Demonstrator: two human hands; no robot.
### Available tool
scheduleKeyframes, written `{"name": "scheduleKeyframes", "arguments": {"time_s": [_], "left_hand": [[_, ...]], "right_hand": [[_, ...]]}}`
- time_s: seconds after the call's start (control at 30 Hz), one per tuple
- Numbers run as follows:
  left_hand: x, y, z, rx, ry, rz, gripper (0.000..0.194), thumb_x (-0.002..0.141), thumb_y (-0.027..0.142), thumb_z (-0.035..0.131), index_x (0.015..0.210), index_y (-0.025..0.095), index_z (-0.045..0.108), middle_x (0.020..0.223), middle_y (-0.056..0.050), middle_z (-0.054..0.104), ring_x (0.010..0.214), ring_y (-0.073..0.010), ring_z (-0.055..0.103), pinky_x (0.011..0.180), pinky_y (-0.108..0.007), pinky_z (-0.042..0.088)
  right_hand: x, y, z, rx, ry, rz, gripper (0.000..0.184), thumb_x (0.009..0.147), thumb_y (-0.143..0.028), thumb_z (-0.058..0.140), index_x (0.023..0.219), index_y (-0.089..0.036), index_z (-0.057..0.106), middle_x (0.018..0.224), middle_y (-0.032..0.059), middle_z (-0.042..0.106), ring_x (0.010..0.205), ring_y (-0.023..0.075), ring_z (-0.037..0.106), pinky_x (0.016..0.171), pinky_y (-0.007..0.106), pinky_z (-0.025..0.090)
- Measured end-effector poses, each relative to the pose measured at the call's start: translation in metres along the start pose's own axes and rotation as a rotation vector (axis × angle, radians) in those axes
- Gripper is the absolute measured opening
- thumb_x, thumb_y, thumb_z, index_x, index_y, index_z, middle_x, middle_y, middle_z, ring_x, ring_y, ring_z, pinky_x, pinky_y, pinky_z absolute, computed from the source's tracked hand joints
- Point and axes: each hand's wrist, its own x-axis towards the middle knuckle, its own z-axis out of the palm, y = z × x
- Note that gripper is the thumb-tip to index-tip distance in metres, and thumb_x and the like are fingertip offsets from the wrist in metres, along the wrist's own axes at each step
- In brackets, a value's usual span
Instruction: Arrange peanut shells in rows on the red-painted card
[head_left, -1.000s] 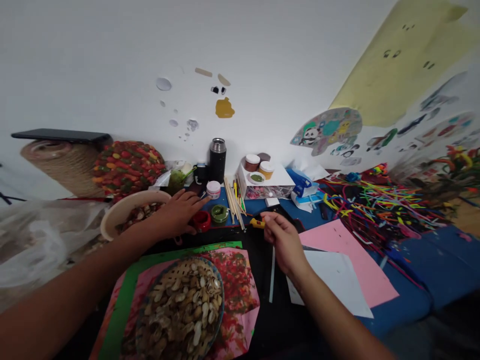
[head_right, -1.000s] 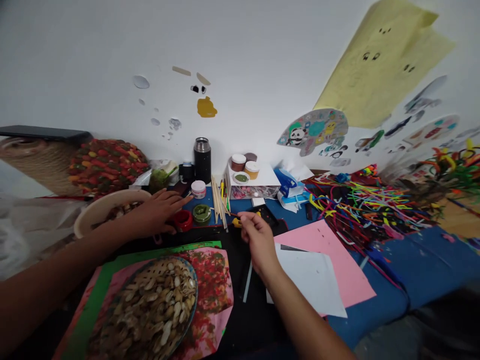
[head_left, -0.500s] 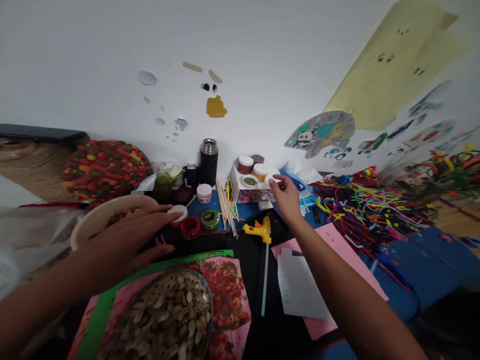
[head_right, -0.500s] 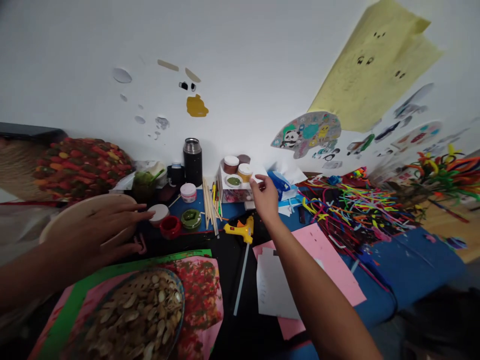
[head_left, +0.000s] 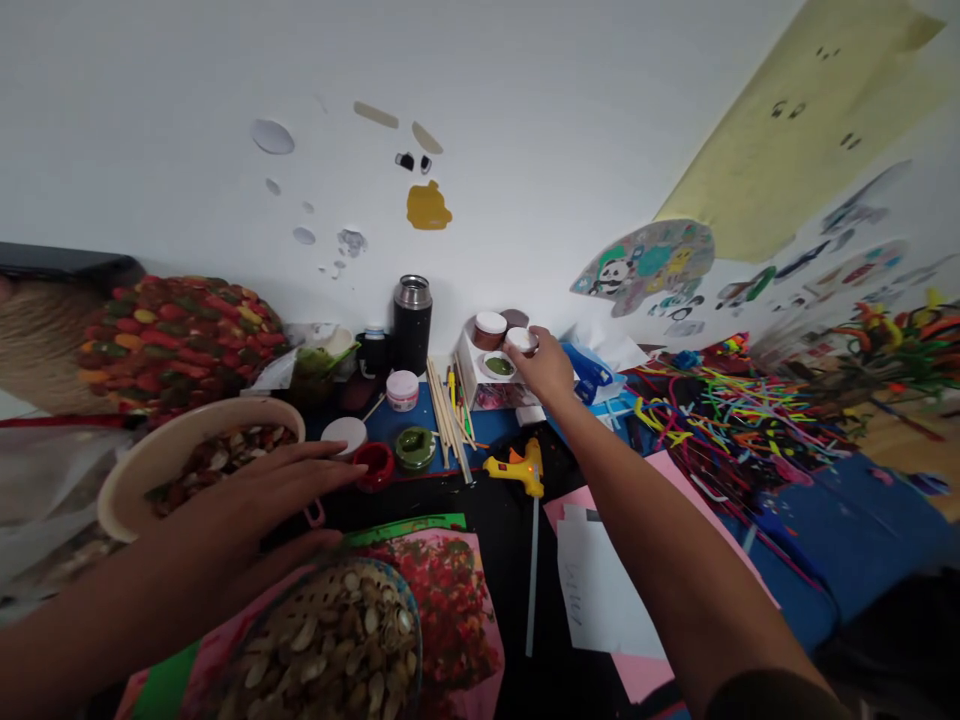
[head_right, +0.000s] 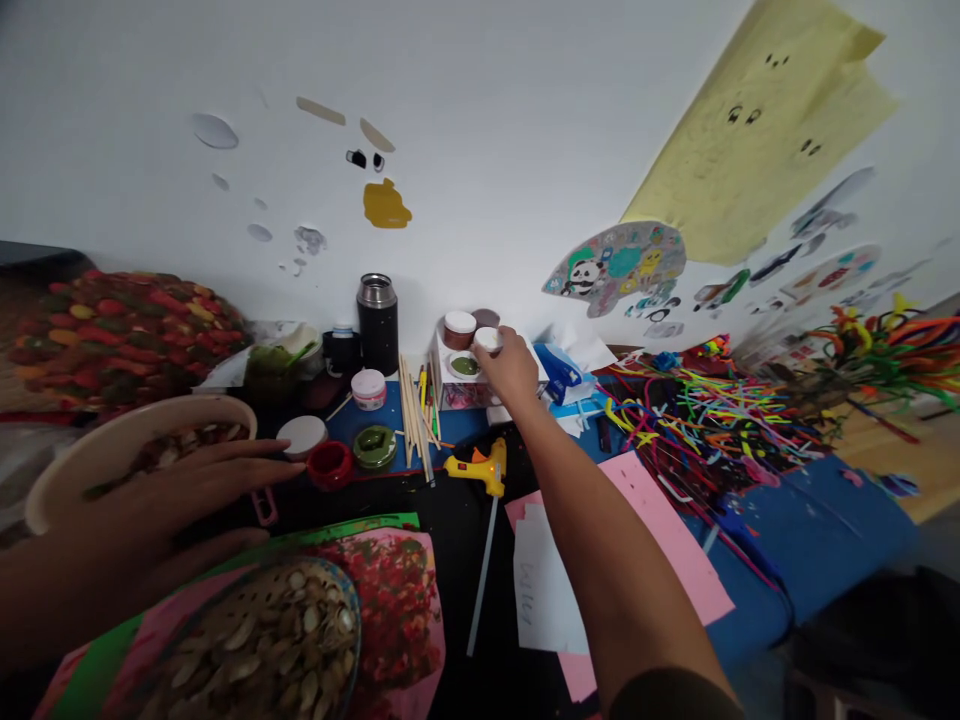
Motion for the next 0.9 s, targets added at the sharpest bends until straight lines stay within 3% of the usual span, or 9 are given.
{"name": "scheduleKeyframes", "arguments": {"time_s": [0.13,0.27,0.37,0.5,0.67,0.77,0.9], "left_hand": [[0.006,0.006,-0.003,-0.020,0.007,0.034,0.047,0.104,0.061,0.058,0.145,0.040,0.068,0.149,-0.002,0.071,0.137,-0.0288,0.069,0.114,-0.049,0.059],[0.009,0.011,-0.002,-0.056,-0.020,0.062,0.048,0.103,0.050,0.064,0.151,0.041,0.064,0.156,-0.002,0.067,0.138,-0.0271,0.068,0.116,-0.046,0.057],[0.009,0.013,0.002,-0.074,-0.012,0.072,0.050,0.102,0.048,0.065,0.152,0.041,0.063,0.158,-0.002,0.064,0.139,-0.0266,0.067,0.117,-0.045,0.057],[0.008,0.017,0.003,-0.059,-0.008,0.113,0.047,0.105,0.049,0.063,0.151,0.041,0.063,0.156,-0.001,0.066,0.139,-0.0235,0.067,0.116,-0.043,0.057],[0.004,0.019,0.000,-0.059,-0.011,0.116,0.047,0.105,0.049,0.061,0.152,0.042,0.062,0.156,0.000,0.067,0.141,-0.0233,0.066,0.116,-0.043,0.058],[-0.003,0.019,0.001,-0.071,0.002,0.086,0.046,0.104,0.047,0.062,0.150,0.042,0.065,0.155,0.000,0.067,0.140,-0.0237,0.067,0.113,-0.041,0.060],[-0.013,0.022,0.006,-0.103,0.017,0.040,0.043,0.104,0.047,0.061,0.146,0.041,0.069,0.151,-0.001,0.071,0.139,-0.0267,0.068,0.113,-0.043,0.060]], "right_hand": [[0.005,0.014,-0.014,0.128,0.034,0.066,0.062,0.084,-0.058,0.077,0.132,-0.018,0.072,0.127,0.0176,0.077,0.116,0.0376,0.071,0.105,0.051,0.053],[0.003,0.030,-0.034,0.343,0.049,0.151,0.067,0.088,-0.071,0.067,0.127,-0.017,0.071,0.111,0.0135,0.079,0.092,0.0277,0.076,0.082,0.040,0.061],[-0.004,0.039,-0.046,0.485,0.043,0.196,0.067,0.090,-0.079,0.059,0.116,-0.019,0.073,0.097,0.0092,0.078,0.076,0.0233,0.076,0.065,0.033,0.060],[-0.014,0.045,-0.053,0.552,0.056,0.221,0.068,0.088,-0.084,0.059,0.105,-0.020,0.074,0.090,0.0081,0.077,0.070,0.0228,0.074,0.057,0.031,0.057],[-0.016,0.051,-0.053,0.437,0.067,0.202,0.067,0.089,-0.077,0.062,0.119,-0.018,0.074,0.095,0.0107,0.079,0.078,0.0274,0.076,0.067,0.038,0.061],[-0.013,0.050,-0.051,0.293,0.091,0.151,0.072,0.083,-0.070,0.073,0.133,-0.018,0.071,0.109,0.0129,0.080,0.094,0.0317,0.075,0.085,0.045,0.062],[-0.009,0.043,-0.046,0.111,0.089,0.069,0.070,0.084,-0.060,0.075,0.141,-0.019,0.068,0.132,0.0171,0.076,0.118,0.0372,0.070,0.106,0.053,0.053]]}}
